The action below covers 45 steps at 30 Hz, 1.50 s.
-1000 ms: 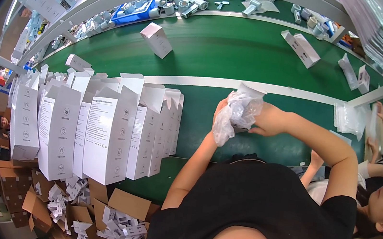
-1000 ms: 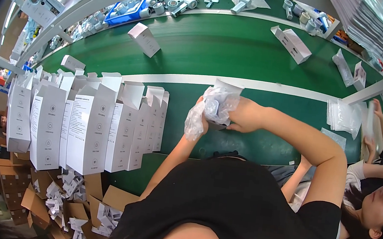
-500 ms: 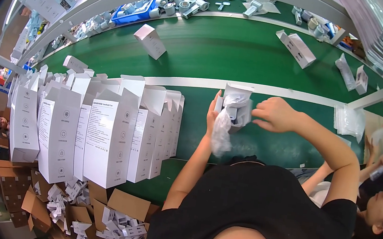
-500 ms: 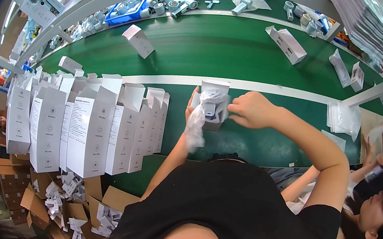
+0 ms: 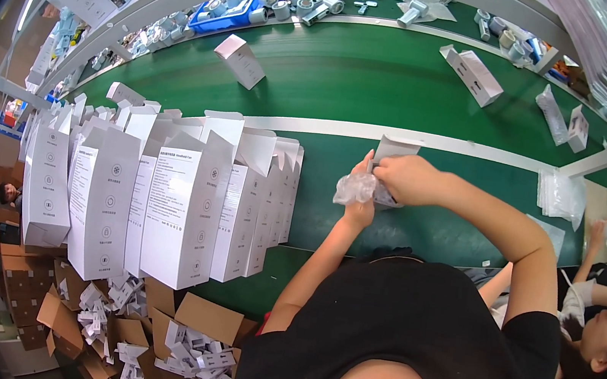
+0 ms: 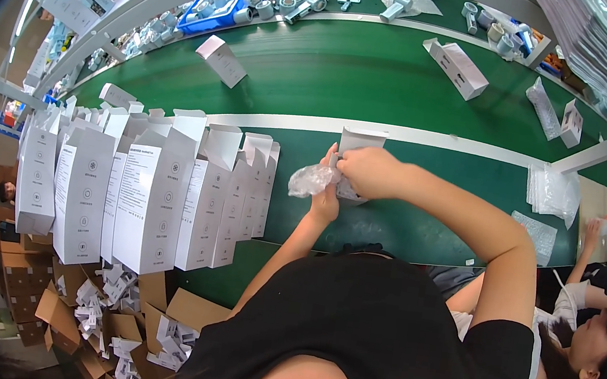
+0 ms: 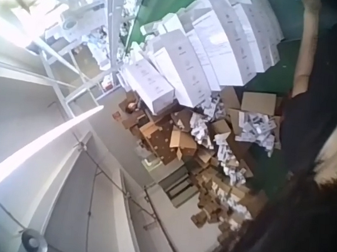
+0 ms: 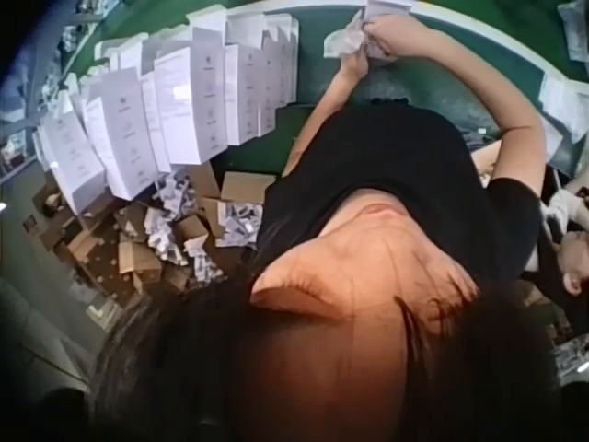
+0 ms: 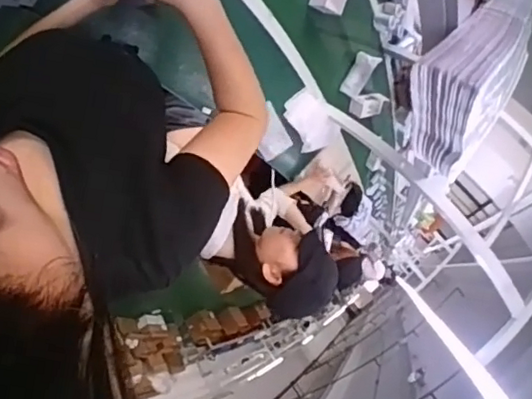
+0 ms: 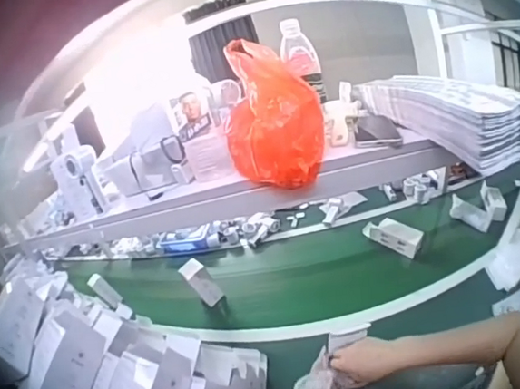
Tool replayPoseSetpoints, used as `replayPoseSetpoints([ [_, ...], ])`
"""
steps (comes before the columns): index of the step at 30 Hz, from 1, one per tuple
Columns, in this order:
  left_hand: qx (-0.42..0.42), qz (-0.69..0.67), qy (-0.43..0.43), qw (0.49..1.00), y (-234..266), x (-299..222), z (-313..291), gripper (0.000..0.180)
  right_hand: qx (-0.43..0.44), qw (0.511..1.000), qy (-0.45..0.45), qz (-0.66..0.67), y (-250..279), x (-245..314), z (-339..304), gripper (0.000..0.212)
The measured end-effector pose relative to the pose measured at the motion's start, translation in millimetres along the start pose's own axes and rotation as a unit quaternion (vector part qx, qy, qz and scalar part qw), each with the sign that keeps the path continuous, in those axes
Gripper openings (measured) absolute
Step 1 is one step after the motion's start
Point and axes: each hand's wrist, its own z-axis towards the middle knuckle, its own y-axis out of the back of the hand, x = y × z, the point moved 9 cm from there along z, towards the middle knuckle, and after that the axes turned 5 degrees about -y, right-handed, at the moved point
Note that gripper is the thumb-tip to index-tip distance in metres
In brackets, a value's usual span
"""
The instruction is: The person packages product components into individual white boxes by hand, placing a plastic sleeve, a product component, and an instruction manual into each box, then sealing the box with adhesive tape.
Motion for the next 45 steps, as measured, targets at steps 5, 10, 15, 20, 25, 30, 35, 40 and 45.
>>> replayPoseSetpoints([
  [5,-0.003,0.015,-0.018,1.000,-3.2,-0.6,-5.4,0.052,0.122,0.989,0.007,0.088,-23.8,-7.2,11.3,0.019],
  [10,-0.015,-0.054,-0.018,0.998,-1.2,2.9,-4.4,0.052,0.178,0.964,0.005,0.195,-26.9,-11.9,16.6,0.016],
  [15,-0.015,-0.052,0.023,0.998,-3.9,4.4,-6.9,0.049,0.017,0.976,0.058,0.207,39.7,9.6,-3.2,0.016],
  [20,0.005,-0.046,0.059,0.997,1.6,3.8,-2.1,0.046,0.149,0.985,0.018,0.083,-1.7,9.8,6.5,0.017],
  [25,0.008,-0.033,0.107,0.994,11.6,6.1,-9.2,0.044,0.048,0.989,0.042,0.131,32.9,16.5,1.5,0.015],
  [30,-0.003,-0.016,0.114,0.993,12.6,-0.3,-6.2,0.044,-0.226,0.955,0.094,0.170,54.4,22.6,-18.2,0.015],
  [35,-0.052,0.045,0.049,0.996,16.0,-13.6,-1.0,0.045,-0.098,0.988,0.010,0.117,7.3,7.3,8.7,0.026],
  [40,-0.065,0.133,-0.011,0.989,28.7,-18.3,-5.4,0.051,0.118,0.992,0.021,0.040,-1.7,25.7,21.3,0.051],
  [45,-0.040,0.137,-0.045,0.989,16.1,-34.9,-7.1,0.055,0.143,0.980,0.001,0.138,-5.9,15.1,18.2,0.051],
])
